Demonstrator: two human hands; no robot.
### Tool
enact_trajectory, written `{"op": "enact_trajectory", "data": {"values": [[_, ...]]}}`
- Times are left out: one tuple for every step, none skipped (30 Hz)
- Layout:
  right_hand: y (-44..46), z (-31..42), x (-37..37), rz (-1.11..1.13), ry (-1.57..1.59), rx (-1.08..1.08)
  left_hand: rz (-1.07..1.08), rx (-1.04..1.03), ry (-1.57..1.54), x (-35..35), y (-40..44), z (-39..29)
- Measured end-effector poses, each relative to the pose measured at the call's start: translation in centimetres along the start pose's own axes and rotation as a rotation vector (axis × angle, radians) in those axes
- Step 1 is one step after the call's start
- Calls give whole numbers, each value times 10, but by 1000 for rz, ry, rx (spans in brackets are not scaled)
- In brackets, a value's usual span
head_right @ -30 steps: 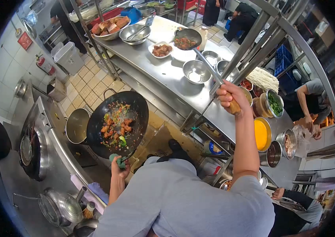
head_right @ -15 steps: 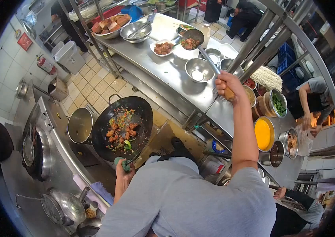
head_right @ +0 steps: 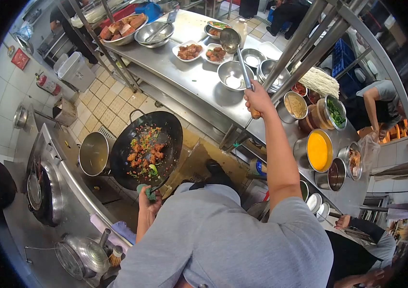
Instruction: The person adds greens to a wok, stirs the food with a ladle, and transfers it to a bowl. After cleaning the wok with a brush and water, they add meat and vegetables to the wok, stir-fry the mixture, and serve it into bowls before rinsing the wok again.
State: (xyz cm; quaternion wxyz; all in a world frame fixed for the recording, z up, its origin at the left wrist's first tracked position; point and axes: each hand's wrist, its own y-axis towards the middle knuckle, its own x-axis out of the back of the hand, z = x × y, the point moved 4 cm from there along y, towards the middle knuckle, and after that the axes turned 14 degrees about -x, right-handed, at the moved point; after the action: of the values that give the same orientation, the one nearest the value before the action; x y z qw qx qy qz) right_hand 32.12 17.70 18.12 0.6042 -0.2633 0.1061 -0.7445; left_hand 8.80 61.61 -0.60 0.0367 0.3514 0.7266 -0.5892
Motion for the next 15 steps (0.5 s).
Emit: {"op": "enact_trajectory", "data": {"values": [[-3,-2,1,48,110,-10,-2,1,-2,-2,2,0],[-5,-4,1,100,219,-23,30,-3,13,-7,2,-1],[0,-11,2,66,146,-16,56,-8,25,-12,1,-2],[4,-22,4,-27,22,40,17,-54,42,-14,0,-3],[6,-30,-4,-95,-109,102,94,-33,-20,-7,15,-1],[-20,-22,-13,-88,-43,52,48,-58,9,-10,12,-2],[-39,-19,-19,2,81,-16,32,-69,7,-12,10,-1],[-57,-23,-26,126,212,-20,-9,-73,49,-4,16,1],[-72,-30,-36,278,315,-24,8,-36,63,-2,17,2],[-87,-36,-47,375,324,-30,23,-56,35,-13,5,0],[-106,-48,-58,368,335,-104,57,-57,65,-16,6,-2],[-118,-53,-71,357,346,-170,43,-66,50,-16,8,-4],[-119,-51,-78,370,336,-177,46,-74,88,-17,10,-5],[-120,-51,-88,434,170,-206,52,-82,125,-19,9,-6],[-121,-51,-98,496,4,-233,28,-66,179,-19,7,-8]]}}
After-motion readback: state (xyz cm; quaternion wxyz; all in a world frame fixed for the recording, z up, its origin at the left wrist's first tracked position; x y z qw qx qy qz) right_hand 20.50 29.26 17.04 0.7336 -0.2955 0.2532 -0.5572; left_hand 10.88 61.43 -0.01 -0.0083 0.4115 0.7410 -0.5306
